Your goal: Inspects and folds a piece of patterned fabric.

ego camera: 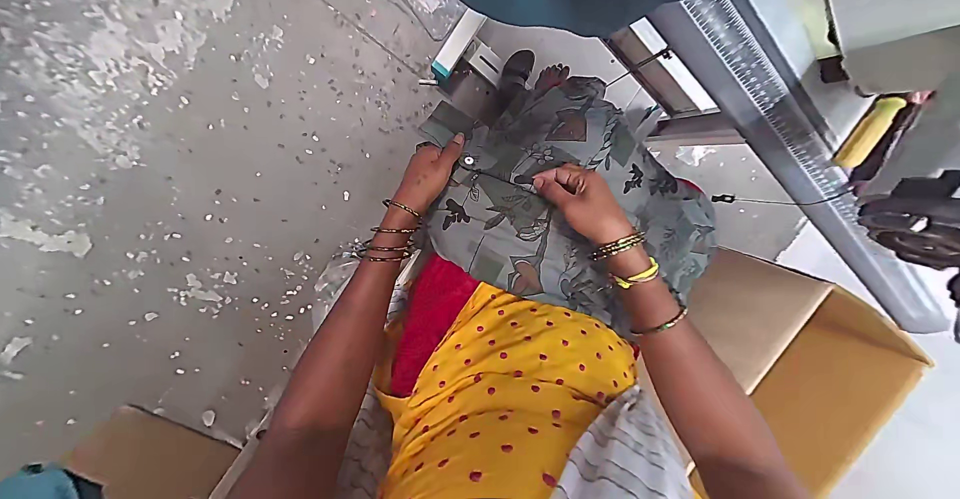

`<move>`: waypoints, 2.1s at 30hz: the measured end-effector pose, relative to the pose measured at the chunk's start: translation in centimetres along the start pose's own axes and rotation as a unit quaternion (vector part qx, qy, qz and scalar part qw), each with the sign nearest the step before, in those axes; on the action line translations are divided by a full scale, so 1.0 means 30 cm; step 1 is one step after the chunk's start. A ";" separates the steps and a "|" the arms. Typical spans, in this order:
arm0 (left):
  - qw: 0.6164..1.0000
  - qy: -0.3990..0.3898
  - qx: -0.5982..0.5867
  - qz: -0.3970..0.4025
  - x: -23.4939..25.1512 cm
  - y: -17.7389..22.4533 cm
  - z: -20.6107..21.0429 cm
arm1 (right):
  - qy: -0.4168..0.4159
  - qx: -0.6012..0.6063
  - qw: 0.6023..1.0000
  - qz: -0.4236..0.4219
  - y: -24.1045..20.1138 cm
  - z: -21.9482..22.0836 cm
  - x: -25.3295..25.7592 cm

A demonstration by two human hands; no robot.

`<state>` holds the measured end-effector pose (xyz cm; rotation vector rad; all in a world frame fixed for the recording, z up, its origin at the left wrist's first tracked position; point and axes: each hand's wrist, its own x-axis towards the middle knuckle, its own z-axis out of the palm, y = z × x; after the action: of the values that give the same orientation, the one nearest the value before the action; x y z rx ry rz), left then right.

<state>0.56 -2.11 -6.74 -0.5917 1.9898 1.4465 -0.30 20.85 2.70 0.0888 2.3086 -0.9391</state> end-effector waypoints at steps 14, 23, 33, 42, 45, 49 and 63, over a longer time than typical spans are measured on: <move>0.995 0.068 0.038 0.057 -0.035 0.016 -0.004 | -0.019 0.004 1.000 -0.009 0.005 -0.004 0.003; 0.839 0.196 0.229 0.453 -0.145 0.055 0.035 | -0.028 0.010 0.999 -0.014 0.024 -0.014 0.004; 0.814 0.004 0.311 0.491 -0.095 0.053 0.066 | -0.014 -0.024 1.000 0.005 0.022 -0.004 0.011; 0.803 -0.105 0.407 0.422 -0.090 0.154 0.059 | -0.018 -0.003 1.000 0.013 0.020 -0.016 0.030; 0.806 -0.168 0.390 0.414 -0.052 0.205 0.043 | -0.029 0.001 1.000 0.013 0.025 -0.024 0.041; 0.814 -0.241 0.324 0.417 -0.030 0.249 0.008 | -0.002 0.023 0.999 -0.047 0.069 -0.010 0.029; 0.821 -0.230 0.289 0.435 -0.106 0.286 -0.052 | 0.143 0.083 0.963 -0.214 -0.031 0.015 -0.113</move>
<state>-3.17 -0.95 1.69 0.9702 2.1857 1.1263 2.37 20.44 4.99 -0.2297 2.5629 -1.4179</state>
